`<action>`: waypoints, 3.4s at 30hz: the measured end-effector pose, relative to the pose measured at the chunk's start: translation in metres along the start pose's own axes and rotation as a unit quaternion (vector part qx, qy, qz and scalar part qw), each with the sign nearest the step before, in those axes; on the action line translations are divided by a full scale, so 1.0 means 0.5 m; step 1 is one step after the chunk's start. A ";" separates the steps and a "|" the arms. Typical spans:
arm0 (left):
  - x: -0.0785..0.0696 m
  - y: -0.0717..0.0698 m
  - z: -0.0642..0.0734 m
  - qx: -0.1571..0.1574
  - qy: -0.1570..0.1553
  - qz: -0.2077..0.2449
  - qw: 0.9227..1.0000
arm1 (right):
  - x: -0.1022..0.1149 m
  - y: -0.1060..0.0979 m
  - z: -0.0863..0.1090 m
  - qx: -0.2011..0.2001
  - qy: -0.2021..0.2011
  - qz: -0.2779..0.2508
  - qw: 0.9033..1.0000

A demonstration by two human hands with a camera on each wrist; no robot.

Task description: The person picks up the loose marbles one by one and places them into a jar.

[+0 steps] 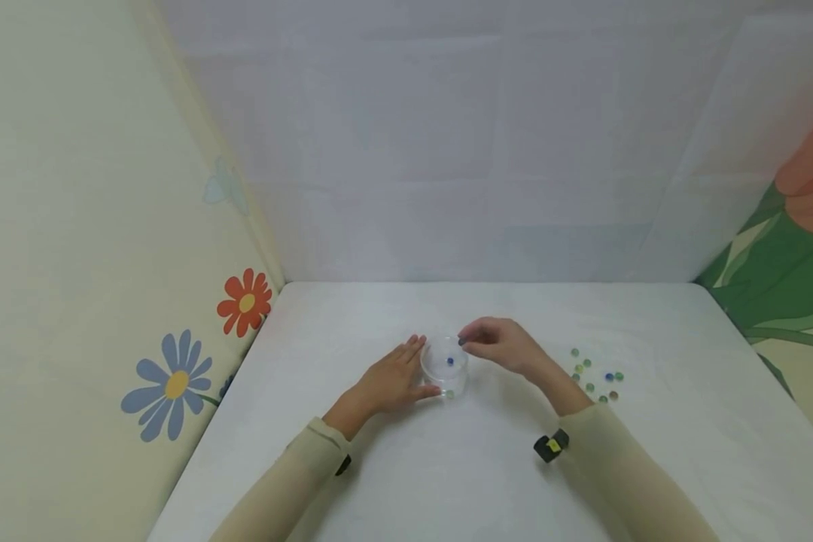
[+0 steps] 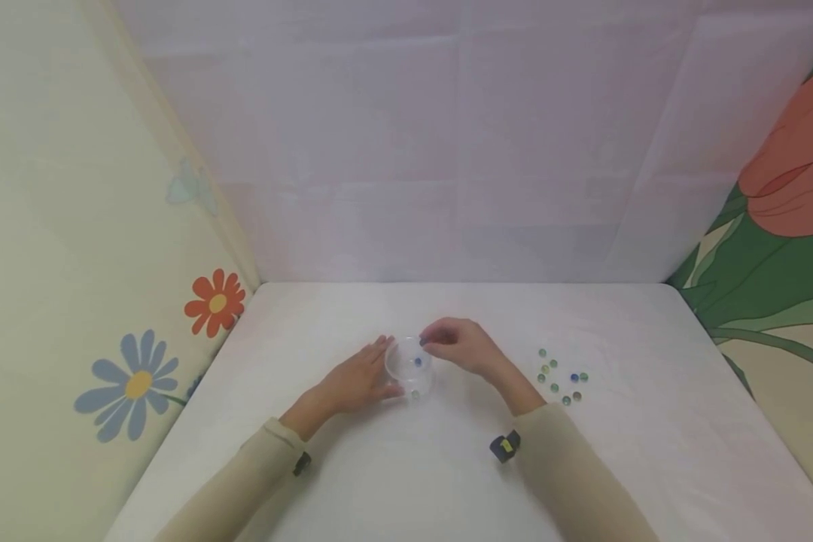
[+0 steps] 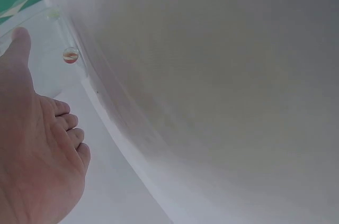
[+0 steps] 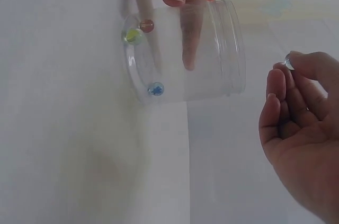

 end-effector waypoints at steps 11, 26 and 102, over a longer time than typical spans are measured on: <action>-0.001 0.007 0.000 -0.009 0.002 -0.015 1.000 | 0.001 0.029 -0.012 0.021 -0.010 0.028 0.999; -0.001 -0.001 0.000 -0.012 0.009 -0.026 1.000 | 0.022 0.039 -0.023 0.040 -0.049 0.078 0.995; 0.003 0.006 -0.003 0.004 0.001 -0.008 1.000 | -0.088 -0.251 0.271 -0.069 0.097 0.089 0.989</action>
Point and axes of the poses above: each hand's wrist, its own z-axis away from the middle knuckle, its own y-axis out of the palm, x = y × z, the point moved 9 cm from there along -z, towards the middle knuckle, and after that the axes turned 15 degrees about -y, right-handed, at the moved point
